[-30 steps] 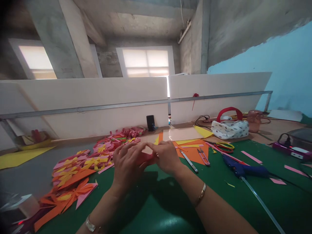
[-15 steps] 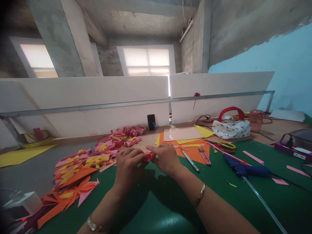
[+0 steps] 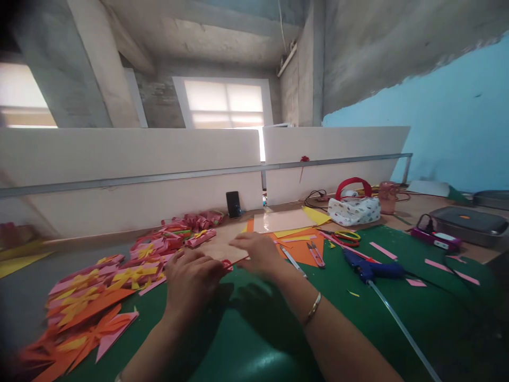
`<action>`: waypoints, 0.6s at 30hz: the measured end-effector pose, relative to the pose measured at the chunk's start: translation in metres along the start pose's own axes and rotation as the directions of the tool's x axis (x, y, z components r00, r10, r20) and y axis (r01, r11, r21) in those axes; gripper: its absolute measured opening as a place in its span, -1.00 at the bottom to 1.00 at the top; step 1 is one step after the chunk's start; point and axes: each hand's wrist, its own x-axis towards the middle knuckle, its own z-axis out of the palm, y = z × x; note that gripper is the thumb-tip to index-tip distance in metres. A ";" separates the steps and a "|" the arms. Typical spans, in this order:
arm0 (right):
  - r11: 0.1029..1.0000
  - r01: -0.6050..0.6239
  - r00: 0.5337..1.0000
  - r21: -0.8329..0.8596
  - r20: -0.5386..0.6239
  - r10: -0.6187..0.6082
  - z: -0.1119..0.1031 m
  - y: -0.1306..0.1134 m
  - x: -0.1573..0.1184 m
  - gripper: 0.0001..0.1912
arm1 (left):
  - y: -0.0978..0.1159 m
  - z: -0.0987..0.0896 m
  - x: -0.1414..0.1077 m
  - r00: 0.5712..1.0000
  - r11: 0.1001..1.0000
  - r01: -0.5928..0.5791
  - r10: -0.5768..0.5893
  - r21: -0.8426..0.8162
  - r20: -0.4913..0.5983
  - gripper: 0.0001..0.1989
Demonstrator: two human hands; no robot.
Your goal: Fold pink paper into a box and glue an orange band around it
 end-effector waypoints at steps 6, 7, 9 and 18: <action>0.820 -0.508 0.843 -0.264 0.045 0.536 -0.038 0.066 -0.018 -0.70 | -0.004 -0.005 0.001 0.992 0.979 0.128 -0.129 -0.158 0.006 -0.88; 0.757 -0.571 0.788 -0.318 0.048 0.614 -0.037 0.078 -0.023 -0.70 | -0.003 -0.006 0.001 0.989 0.970 0.146 -0.148 -0.192 0.006 -0.90; 0.647 -0.646 0.683 -0.405 0.071 0.727 -0.031 0.098 -0.031 -0.68 | -0.001 -0.008 0.002 0.982 0.949 0.184 -0.187 -0.257 0.015 -0.93; 0.550 -0.667 0.544 -0.502 0.176 0.820 -0.004 0.131 -0.038 -0.68 | -0.009 -0.011 0.006 0.822 0.417 0.534 -0.459 -0.735 0.337 -0.88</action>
